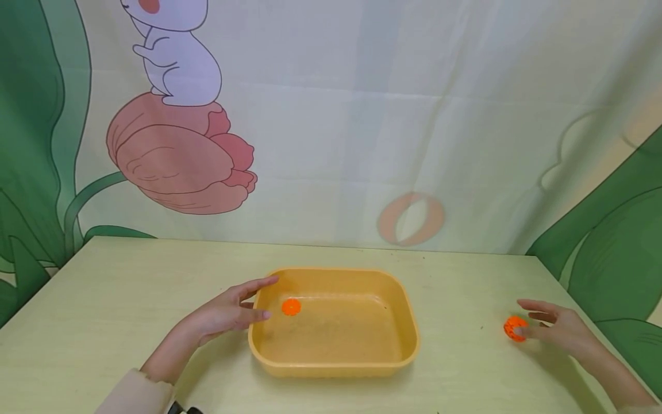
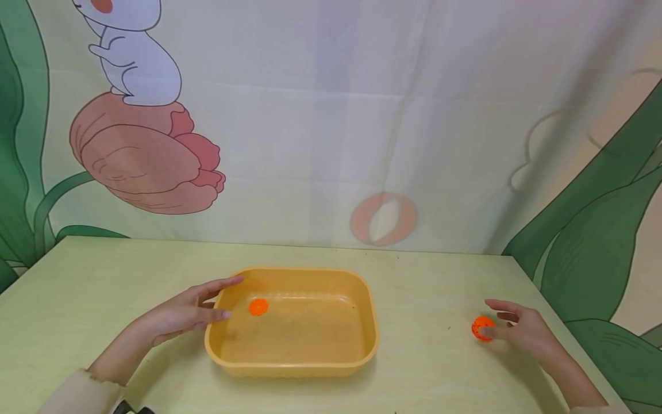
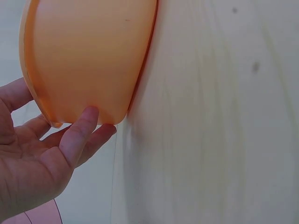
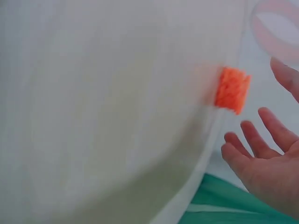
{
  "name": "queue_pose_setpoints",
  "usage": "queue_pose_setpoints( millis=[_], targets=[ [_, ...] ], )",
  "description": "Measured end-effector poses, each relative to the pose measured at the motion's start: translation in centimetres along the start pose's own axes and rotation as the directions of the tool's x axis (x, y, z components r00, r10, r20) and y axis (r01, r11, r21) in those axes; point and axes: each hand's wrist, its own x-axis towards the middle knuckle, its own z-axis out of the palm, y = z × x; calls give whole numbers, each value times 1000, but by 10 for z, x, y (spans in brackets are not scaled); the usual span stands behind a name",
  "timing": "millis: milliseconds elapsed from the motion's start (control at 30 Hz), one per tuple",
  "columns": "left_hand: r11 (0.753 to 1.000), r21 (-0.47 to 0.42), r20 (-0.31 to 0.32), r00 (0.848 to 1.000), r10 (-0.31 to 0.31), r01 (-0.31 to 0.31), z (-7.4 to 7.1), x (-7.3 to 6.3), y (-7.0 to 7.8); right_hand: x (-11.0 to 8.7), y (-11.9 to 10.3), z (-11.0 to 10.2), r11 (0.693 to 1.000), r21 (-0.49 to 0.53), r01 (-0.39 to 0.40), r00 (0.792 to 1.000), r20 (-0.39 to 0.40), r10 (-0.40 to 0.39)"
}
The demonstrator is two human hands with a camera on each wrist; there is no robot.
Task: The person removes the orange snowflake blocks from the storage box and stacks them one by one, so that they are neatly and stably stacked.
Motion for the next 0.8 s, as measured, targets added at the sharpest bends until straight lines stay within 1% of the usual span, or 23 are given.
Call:
queue_pose_setpoints(
  millis=[67,167,267,367,600,633,800],
  targets=[
    [1000,6,-2,1000,1,-1,0,0,0,-1,-6,0,999,-2,34,999,-19,-34],
    [1000,11,-9,1000,-2,2,0,0,0,-1,-18,-1,993,48,103,994,-46,-101],
    [1000,8,-10,1000,-4,4,0,-1,0,-2,-34,-1,982,111,155,987,-57,-149],
    [1000,1,-7,1000,-2,2,0,-1,0,-2,-54,1,973,138,187,982,-61,-180],
    [1000,-4,-1,1000,7,-7,0,1,-1,-3,-101,15,935,260,240,970,-22,-242],
    [1000,-5,-1,1000,6,-6,0,1,-1,-3,-108,18,934,266,240,969,-16,-245],
    [1000,-7,-8,1000,5,-5,0,1,0,1,-143,33,913,286,290,953,2,-303]
  ],
)
